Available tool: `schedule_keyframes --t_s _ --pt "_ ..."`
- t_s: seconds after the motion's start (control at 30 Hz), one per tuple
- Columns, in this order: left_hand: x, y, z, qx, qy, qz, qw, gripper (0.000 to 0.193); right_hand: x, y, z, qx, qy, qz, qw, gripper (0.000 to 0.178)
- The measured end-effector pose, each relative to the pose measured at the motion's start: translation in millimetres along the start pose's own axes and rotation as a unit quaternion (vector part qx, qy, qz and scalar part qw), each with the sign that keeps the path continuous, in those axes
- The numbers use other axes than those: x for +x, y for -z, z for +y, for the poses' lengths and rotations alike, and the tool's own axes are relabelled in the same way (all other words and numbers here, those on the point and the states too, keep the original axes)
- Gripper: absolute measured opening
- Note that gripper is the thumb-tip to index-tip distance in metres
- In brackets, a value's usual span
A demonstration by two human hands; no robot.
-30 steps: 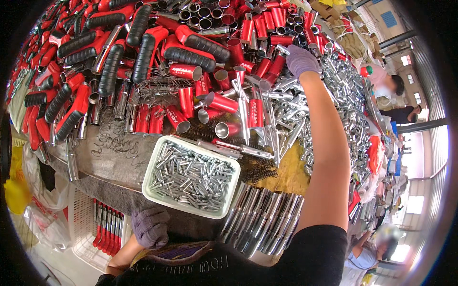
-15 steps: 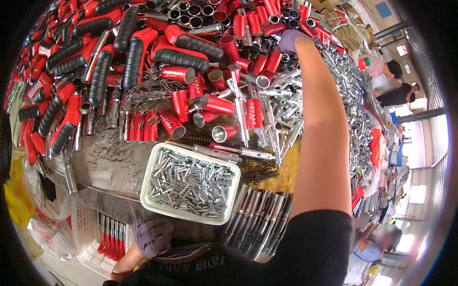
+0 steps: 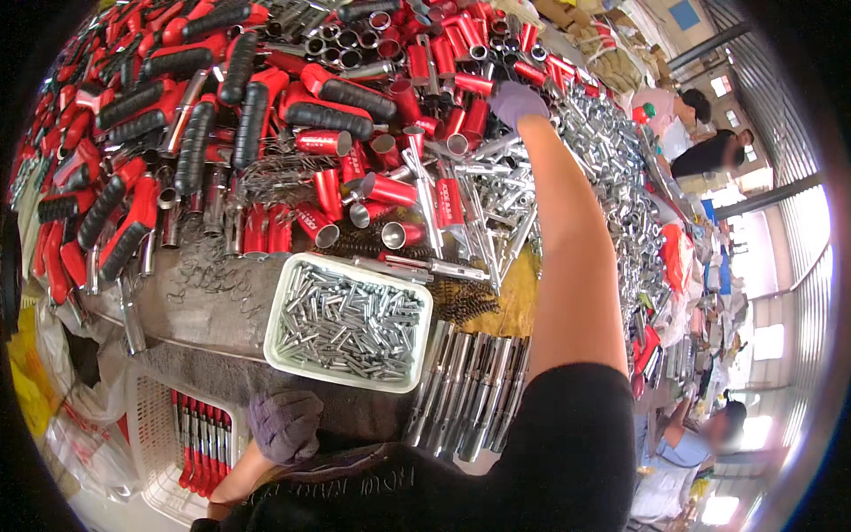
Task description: The person assembles metal parts by taking metal tubes, inserting metal pins and inner rods into them by hand, and lining up the assembled tubes on the workbench.
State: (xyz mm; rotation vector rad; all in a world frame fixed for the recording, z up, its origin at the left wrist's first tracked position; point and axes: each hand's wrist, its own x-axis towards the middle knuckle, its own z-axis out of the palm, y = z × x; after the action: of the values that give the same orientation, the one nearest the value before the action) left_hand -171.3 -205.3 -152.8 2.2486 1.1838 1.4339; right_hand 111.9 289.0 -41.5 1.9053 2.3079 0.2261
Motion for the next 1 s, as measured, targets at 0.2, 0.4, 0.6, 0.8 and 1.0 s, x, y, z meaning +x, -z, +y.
schedule_keyframes --t_s 0.2,0.4,0.6,0.8,1.0 --pt "-1 -5 6 0.024 -0.005 0.057 0.998 0.027 -101 37 17 0.128 -0.078 0.072 0.986 0.049" --pt "37 -10 38 -0.398 0.355 0.130 0.836 0.031 -248 97 -39 0.333 -0.012 0.017 0.943 0.048" --pt "94 -43 77 -0.669 0.306 0.126 0.665 0.041 -390 67 -113 0.352 0.338 0.071 0.870 0.028" --pt "46 -24 77 -0.151 0.202 -0.019 0.968 0.041 -423 81 -101 0.232 0.314 0.118 0.913 0.027" --pt "22 -32 97 -0.031 0.112 -0.207 0.971 0.041 -467 82 -133 -0.083 0.379 -0.120 0.914 0.032"
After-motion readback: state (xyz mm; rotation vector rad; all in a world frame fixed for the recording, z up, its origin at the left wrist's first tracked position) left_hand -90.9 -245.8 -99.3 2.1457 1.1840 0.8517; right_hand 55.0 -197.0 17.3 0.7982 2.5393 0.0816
